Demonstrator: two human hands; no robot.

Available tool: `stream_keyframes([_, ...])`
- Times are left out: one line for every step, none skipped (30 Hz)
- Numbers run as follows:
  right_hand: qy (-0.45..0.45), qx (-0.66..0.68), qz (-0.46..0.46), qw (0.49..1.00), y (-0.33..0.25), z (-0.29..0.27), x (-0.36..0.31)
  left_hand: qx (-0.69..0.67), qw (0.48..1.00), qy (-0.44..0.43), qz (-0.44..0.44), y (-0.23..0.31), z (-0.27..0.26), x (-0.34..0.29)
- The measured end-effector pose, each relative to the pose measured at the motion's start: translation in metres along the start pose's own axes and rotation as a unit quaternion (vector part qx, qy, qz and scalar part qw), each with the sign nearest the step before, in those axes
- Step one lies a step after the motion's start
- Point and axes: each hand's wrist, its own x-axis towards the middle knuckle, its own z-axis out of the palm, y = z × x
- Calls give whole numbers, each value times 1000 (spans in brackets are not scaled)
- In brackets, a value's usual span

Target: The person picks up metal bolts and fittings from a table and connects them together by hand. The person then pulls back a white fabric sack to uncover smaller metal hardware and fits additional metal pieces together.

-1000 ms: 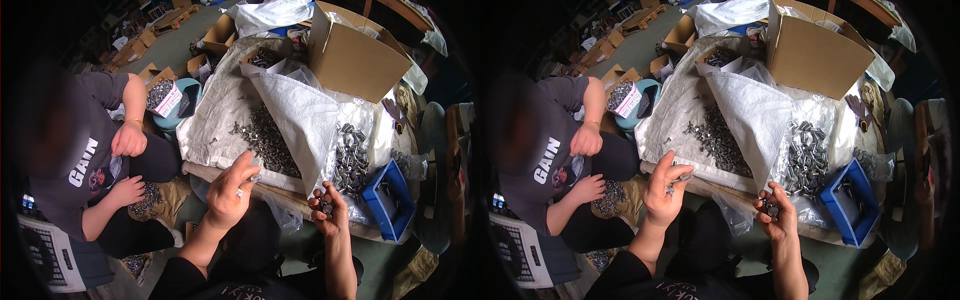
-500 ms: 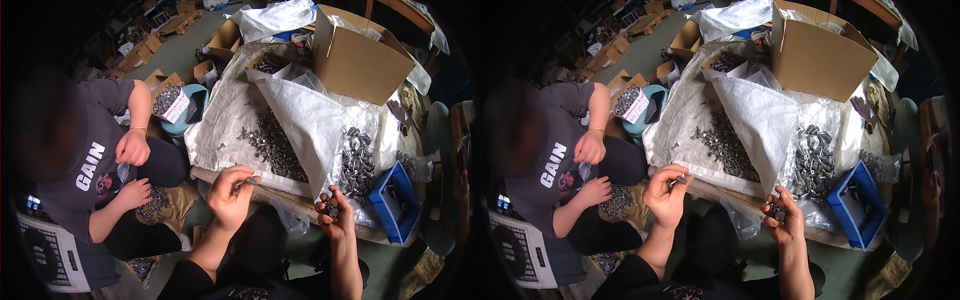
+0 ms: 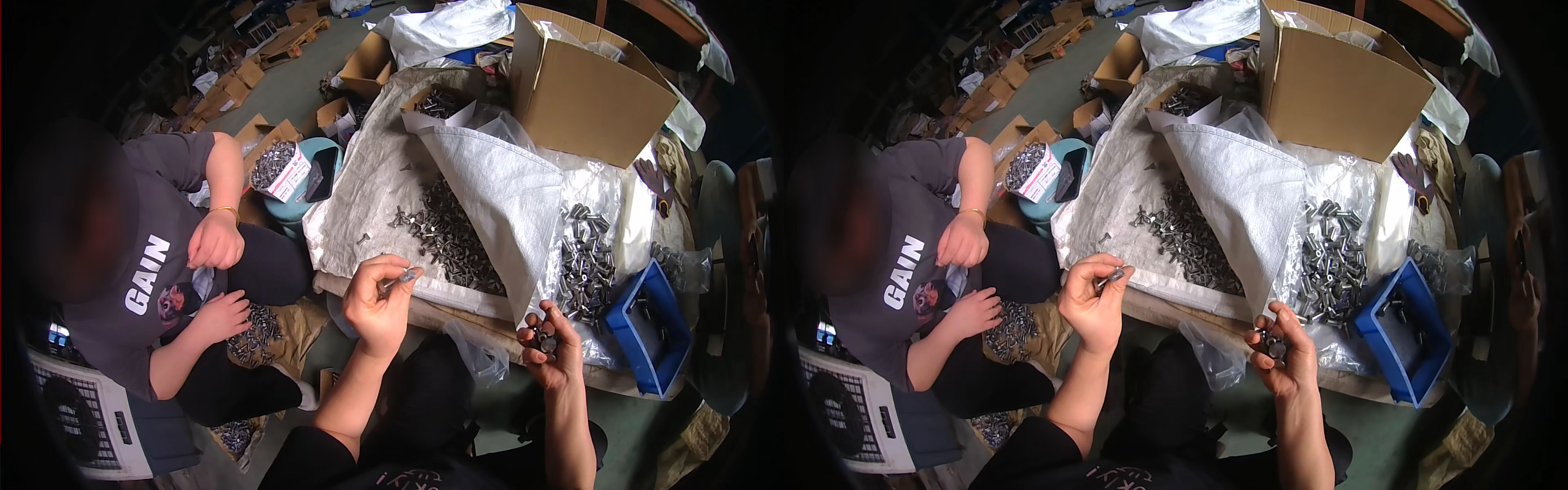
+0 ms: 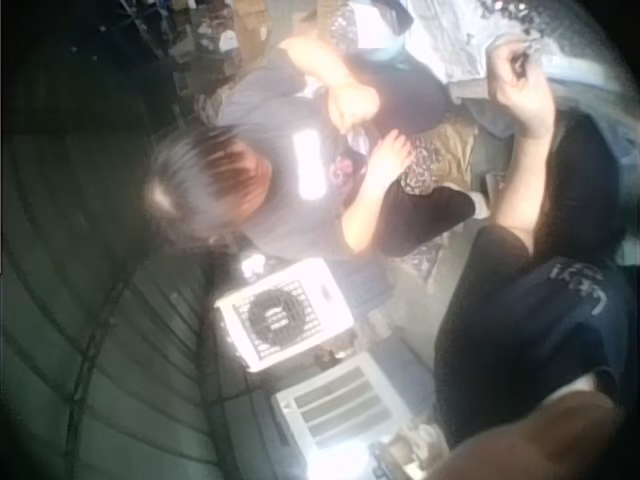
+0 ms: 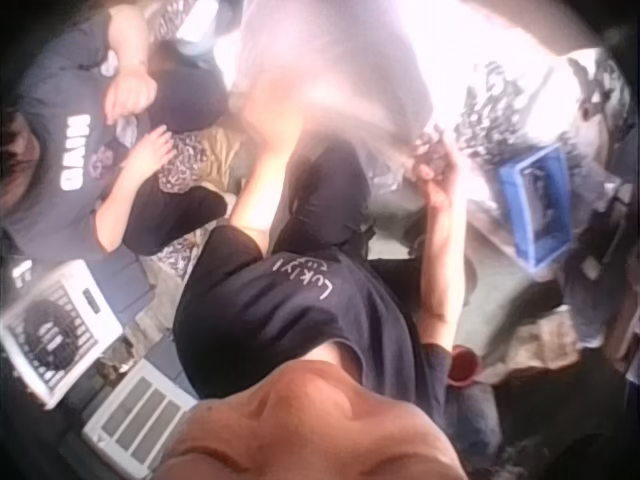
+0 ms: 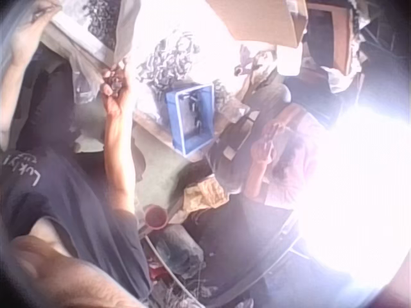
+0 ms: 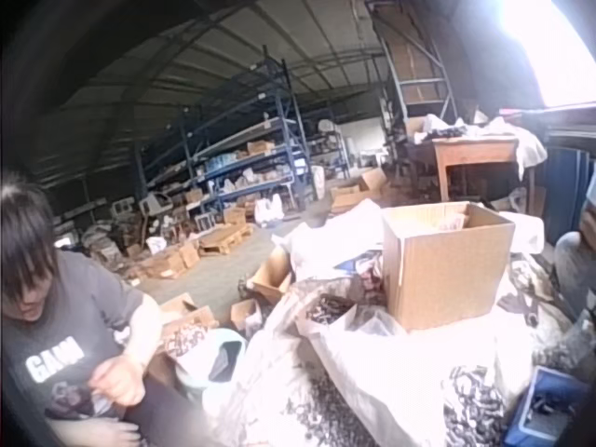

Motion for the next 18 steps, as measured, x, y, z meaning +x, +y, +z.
stream_keyframes([0,0,0,1000,0,0,0,0,1000,0,0,0,0,1])
stream_keyframes([-4,3,4,1000,0,-1,1,-4,1000,1,-5,1,0,1])
stream_keyframes([-8,7,9,1000,0,-1,1,-8,1000,2,-10,1,-1,1])
stream_keyframes([-8,6,9,1000,0,-1,1,-8,1000,2,-10,0,-1,1])
stream_keyframes([-5,6,7,1000,0,-1,1,-3,1000,1,-8,0,-2,1])
stream_keyframes([-2,6,4,1000,0,-1,1,2,1000,0,-5,-1,-2,1])
stream_keyframes([-2,6,5,1000,0,-1,2,3,1000,1,-6,-1,-3,1])
stream_keyframes([0,5,6,1000,0,-2,2,10,1000,0,-3,-2,-3,0])
stream_keyframes([2,4,7,1000,0,-2,3,18,1000,0,-1,-3,-3,0])
stream_keyframes([3,4,8,1000,0,-2,3,18,1000,0,-2,-3,-3,0])
stream_keyframes([4,2,5,1000,1,-1,2,19,1000,0,-2,-3,-4,0])
stream_keyframes([6,-1,3,1000,1,0,2,20,1000,0,-2,-3,-5,0])
stream_keyframes([7,-2,4,1000,1,0,3,20,1000,1,-3,-4,-4,1])
stream_keyframes([2,4,4,1000,1,-1,3,37,999,9,-7,-6,-3,2])
stream_keyframes([-4,8,7,1000,1,0,3,55,998,20,-12,-7,-3,3])
stream_keyframes([-3,6,10,1000,1,0,2,58,998,23,-14,-11,-4,5])
stream_keyframes([-2,3,5,1000,1,0,2,122,992,7,-33,-18,-6,7])
stream_keyframes([3,-1,-6,1000,0,-3,1,179,982,-11,-55,-32,-4,6])
